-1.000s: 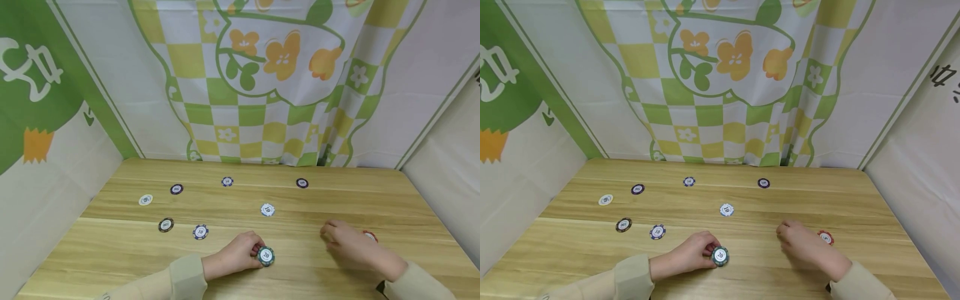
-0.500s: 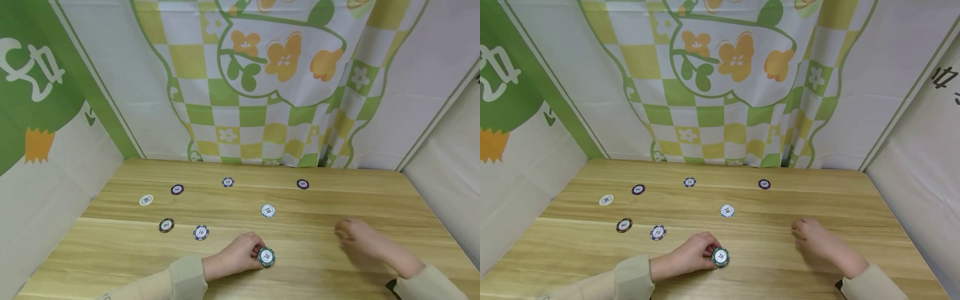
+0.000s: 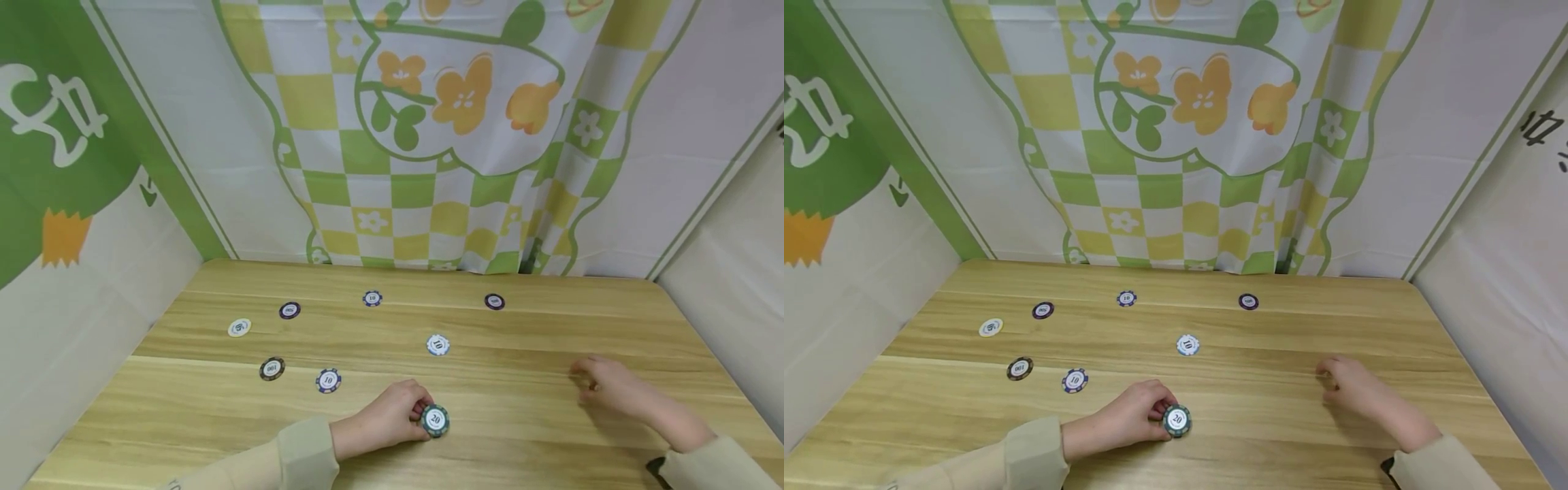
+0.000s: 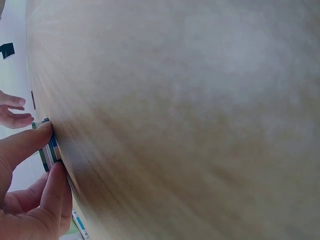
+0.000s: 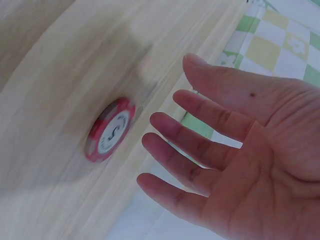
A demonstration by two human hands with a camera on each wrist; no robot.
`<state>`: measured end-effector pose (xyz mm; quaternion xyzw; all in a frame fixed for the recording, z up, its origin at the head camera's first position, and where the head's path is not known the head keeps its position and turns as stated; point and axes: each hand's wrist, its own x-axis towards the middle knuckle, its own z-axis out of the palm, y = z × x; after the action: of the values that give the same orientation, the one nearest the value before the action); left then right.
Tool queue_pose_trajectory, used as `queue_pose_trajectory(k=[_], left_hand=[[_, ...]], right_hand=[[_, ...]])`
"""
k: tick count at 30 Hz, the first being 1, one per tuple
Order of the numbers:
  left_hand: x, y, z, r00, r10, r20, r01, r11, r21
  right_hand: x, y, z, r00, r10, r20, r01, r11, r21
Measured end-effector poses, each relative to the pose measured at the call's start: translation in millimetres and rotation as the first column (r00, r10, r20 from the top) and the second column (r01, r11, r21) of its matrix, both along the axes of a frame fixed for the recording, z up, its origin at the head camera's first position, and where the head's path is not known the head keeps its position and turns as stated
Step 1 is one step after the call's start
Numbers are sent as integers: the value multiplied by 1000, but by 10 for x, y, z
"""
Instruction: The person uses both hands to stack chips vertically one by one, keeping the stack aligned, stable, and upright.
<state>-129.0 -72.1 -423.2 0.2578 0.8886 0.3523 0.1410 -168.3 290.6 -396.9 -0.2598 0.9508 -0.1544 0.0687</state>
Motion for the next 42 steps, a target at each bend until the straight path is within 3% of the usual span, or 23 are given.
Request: queue_pose_trajectory(k=[9,16,26,36,42], left_hand=[[5,1,3,1000,0,-8,0,1000,-8],[6,-4,12,1000,-12,-24,12,1000,-11],[5,4,18,1000,-11,-23,10,1000,-26],[-4,7,12,1000,-4,-17,4,1000,-27],[4,8,15,1000,0,-7,0,1000,-19]], right_hand=[[-3,134,-40,999,-43,2,43,999,16],[-3,195,-80,995,-75,-68,78,996,45],[0,194,-113,989,-110,-104,116,991,61],[-5,136,-61,983,-183,17,181,982,59],[11,99,-44,984,-179,10,178,984,26]])
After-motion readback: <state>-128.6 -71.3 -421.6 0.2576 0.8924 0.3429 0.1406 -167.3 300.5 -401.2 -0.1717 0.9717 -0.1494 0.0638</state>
